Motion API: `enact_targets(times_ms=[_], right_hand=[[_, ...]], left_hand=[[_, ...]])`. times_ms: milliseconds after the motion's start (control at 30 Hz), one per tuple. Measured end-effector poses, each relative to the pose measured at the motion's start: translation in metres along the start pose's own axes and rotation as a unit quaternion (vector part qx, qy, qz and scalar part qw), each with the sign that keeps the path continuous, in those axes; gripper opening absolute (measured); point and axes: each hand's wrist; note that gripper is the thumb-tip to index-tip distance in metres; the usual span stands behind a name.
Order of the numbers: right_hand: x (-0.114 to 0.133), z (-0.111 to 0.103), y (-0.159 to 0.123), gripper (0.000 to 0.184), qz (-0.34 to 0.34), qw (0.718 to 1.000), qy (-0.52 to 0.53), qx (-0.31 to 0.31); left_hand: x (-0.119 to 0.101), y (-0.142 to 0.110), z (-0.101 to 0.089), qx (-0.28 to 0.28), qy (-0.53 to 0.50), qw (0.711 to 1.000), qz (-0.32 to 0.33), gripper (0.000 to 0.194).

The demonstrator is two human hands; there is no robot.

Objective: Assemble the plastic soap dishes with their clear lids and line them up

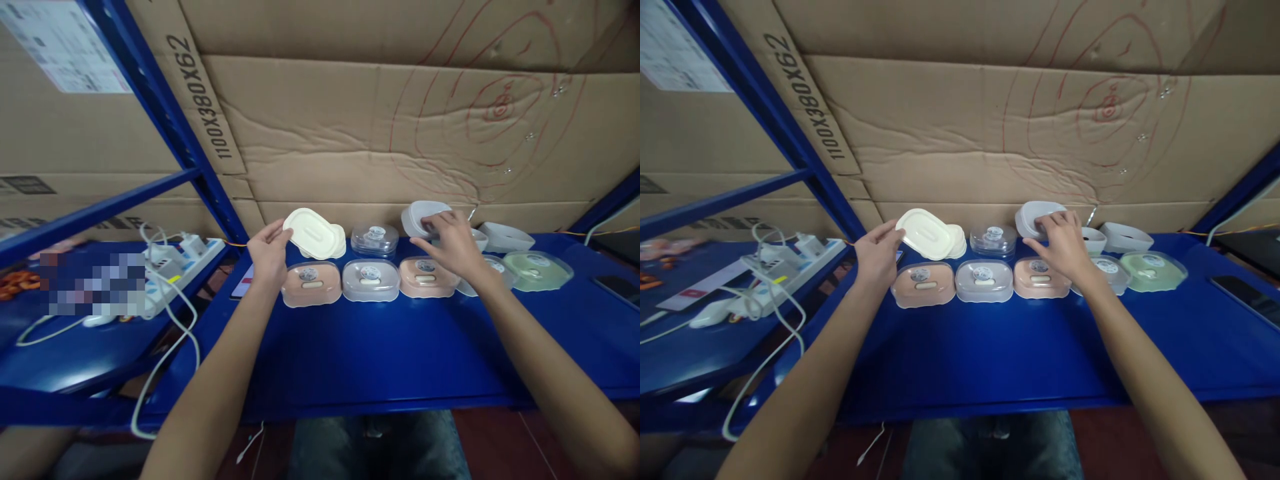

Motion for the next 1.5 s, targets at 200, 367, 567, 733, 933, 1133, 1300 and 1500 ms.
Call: enact_targets(times_ms=[200, 367, 567, 733, 933, 1133, 1300, 1500], right_hand=[[0.058, 0.001, -0.013, 0.046, -0.031, 0.995, 0.057, -0.072], [0.090, 0.011, -0.032, 0.042, -0.097, 0.985, 0.073, -0.123], [0.091, 0.019, -0.043, 0.039, -0.081, 0.986, 0.083, -0.118], [0.098, 0.021, -0.048, 0.039, -0.090, 0.980, 0.100, -0.149], [0.105, 0.031, -0.048, 0.048, -0.143, 0.958, 0.134, -0.209], [0.112, 0.031, -0.048, 0.043, -0.174, 0.951, 0.148, -0.207], [0.114, 0.029, -0.049, 0.043, -0.176, 0.952, 0.150, -0.201], [0.115, 0.031, -0.049, 0.050, -0.201, 0.953, 0.129, -0.184]], left_hand=[[-0.023, -0.014, 0.005, 0.070, -0.110, 0.990, -0.044, 0.023], [-0.033, -0.030, 0.009, 0.149, -0.121, 0.981, -0.041, 0.019], [-0.033, -0.042, 0.013, 0.161, -0.109, 0.980, -0.035, 0.030], [-0.040, -0.066, 0.023, 0.246, -0.132, 0.959, -0.047, 0.035], [-0.050, -0.110, 0.037, 0.383, -0.165, 0.904, -0.094, 0.039], [-0.045, -0.131, 0.045, 0.417, -0.211, 0.872, -0.143, 0.034], [-0.039, -0.135, 0.046, 0.415, -0.225, 0.864, -0.174, 0.040], [-0.033, -0.135, 0.046, 0.365, -0.180, 0.902, -0.144, 0.054]])
Point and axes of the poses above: each hand's wrist, its own y-axis towards the middle knuckle, its own z-axis out of the palm, x = y × z, and after that the axes turned 8 degrees about y, right-handed
